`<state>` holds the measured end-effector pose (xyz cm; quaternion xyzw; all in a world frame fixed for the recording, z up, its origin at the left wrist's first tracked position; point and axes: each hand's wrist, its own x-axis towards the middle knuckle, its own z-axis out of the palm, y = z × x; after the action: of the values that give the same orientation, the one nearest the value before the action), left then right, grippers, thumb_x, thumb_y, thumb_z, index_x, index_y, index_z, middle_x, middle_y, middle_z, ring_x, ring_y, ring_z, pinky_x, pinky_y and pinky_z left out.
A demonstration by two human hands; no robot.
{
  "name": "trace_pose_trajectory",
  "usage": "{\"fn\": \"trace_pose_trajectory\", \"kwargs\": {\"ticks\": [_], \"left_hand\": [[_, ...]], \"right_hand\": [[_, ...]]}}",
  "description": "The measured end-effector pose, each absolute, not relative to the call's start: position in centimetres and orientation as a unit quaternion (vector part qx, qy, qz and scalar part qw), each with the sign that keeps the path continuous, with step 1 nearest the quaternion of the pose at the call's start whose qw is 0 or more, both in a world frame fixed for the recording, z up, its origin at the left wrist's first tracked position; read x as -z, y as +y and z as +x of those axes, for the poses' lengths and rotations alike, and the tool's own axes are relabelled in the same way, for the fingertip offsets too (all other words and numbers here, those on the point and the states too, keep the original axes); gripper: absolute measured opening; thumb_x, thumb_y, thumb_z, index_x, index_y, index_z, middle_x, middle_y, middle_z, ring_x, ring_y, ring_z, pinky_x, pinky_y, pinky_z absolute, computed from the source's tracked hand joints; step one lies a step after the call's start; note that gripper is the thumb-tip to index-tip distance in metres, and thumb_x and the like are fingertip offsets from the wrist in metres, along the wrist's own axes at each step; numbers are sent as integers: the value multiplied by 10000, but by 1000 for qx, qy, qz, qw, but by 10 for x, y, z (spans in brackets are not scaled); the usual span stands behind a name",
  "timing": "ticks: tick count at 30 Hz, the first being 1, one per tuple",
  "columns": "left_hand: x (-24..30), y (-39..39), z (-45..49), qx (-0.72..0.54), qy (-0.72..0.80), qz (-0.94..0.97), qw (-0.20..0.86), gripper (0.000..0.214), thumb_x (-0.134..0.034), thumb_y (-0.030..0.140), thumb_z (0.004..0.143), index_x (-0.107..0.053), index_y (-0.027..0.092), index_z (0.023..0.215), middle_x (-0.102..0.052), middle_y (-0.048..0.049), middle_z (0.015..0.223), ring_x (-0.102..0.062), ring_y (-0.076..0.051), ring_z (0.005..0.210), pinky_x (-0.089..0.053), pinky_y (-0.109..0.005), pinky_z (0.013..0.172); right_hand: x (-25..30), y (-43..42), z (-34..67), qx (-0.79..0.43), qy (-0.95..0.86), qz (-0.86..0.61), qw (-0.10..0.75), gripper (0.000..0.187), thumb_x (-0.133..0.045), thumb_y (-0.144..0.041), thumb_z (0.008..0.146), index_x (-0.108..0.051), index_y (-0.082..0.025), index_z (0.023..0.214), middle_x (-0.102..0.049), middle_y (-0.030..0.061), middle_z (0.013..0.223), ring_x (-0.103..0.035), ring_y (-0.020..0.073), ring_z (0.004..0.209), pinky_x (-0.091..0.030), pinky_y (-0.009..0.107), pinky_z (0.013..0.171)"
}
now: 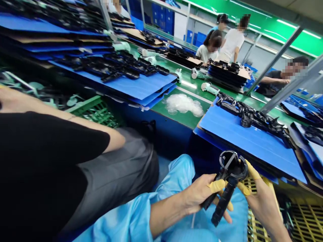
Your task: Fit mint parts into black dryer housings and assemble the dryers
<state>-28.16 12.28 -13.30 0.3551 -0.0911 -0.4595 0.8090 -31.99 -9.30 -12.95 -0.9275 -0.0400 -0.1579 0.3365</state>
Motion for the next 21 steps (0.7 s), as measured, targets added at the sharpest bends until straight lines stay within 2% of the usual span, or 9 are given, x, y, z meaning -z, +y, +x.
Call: {"fn": "trace_pose_trajectory", "kwargs": {"ticks": [5,8,13,18,21], "left_hand": [[150,104,-294,484,-106,353,793,667,-797,708,711,-541,136,941,-725,-118,752,-711,-230,524,-560,-271,513],[152,98,-298,476,-96,366,794,676,-798,722,695,-539,136,910,-703,-109,703,-697,-226,523,-540,-262,485],[141,96,-299,492,-93,387,774,703,-806,730,674,-563,135,959,-693,-103,663,-621,-173,451,-469,-210,413],[136,93,-300,485,-89,390,777,681,-798,692,708,-620,101,996,-691,-117,672,-647,-193,503,-490,-221,412],[138,93,-302,470,-98,400,781,666,-778,693,732,-609,102,988,-701,-113,686,-636,-178,448,-491,-219,400]], "right_hand": [[155,-111,-338,138,18,-948,286,630,-501,-438,976,-393,-212,1553,-719,116,1233,-721,321,1066,-633,454,814],[167,-115,-342,156,-15,-953,260,615,-456,-402,996,-361,-155,1551,-699,160,1253,-710,321,1096,-629,457,831],[182,-116,-334,201,-77,-948,234,615,-494,-359,978,-323,-151,1531,-644,196,1298,-668,307,1177,-607,448,908],[188,-118,-336,201,-53,-957,205,593,-508,-371,962,-340,-164,1491,-688,173,1171,-714,308,1041,-625,429,799],[191,-119,-340,209,-38,-961,175,586,-515,-376,955,-359,-156,1476,-705,152,1061,-726,312,945,-625,426,733]]}}
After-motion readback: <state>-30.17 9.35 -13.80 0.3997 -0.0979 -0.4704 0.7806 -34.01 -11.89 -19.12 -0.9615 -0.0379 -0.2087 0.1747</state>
